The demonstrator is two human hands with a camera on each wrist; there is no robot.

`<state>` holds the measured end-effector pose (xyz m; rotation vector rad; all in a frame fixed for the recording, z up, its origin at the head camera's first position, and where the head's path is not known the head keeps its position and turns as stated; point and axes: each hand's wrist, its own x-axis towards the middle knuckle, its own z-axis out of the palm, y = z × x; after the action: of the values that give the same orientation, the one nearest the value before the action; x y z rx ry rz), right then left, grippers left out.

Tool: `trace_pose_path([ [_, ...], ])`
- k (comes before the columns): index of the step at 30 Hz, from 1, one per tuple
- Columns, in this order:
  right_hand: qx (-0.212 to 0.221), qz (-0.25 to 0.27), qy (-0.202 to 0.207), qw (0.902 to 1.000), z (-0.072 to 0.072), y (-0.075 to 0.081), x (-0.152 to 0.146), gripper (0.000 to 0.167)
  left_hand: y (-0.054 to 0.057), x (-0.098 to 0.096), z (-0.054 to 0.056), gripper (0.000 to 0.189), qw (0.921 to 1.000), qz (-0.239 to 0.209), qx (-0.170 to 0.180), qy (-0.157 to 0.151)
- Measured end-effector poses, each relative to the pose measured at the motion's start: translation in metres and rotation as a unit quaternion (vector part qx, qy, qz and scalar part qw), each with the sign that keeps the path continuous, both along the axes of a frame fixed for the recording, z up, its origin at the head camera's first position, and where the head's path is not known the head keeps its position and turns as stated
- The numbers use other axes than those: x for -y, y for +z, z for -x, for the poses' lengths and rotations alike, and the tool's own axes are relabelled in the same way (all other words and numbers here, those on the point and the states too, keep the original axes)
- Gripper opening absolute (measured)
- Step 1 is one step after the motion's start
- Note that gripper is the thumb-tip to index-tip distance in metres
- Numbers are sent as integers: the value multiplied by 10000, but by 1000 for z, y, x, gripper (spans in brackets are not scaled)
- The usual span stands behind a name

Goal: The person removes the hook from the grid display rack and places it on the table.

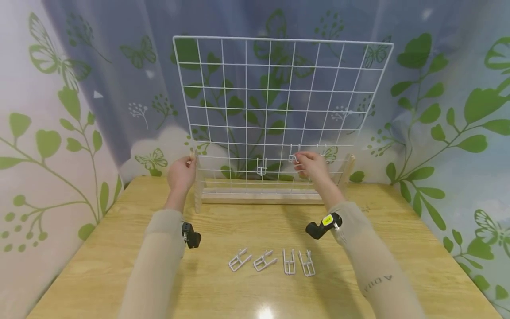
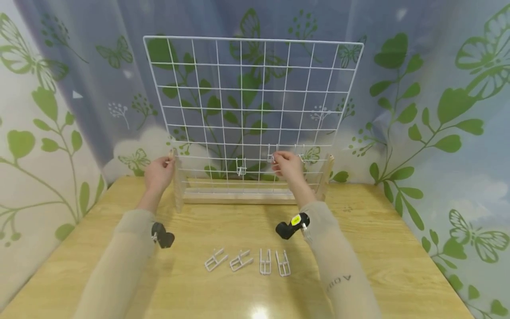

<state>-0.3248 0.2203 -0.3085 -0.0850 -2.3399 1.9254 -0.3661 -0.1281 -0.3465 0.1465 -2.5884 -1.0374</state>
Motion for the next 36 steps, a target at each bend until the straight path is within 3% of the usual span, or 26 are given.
trace_pose_path([
  [20,174,234,-164,9994,12,3,12,34,-3,0,1,33,10000,31,-28,54],
  [36,111,548,-100,9984,11,8,14,34,-3,1,1,33,10000,9,-44,9],
])
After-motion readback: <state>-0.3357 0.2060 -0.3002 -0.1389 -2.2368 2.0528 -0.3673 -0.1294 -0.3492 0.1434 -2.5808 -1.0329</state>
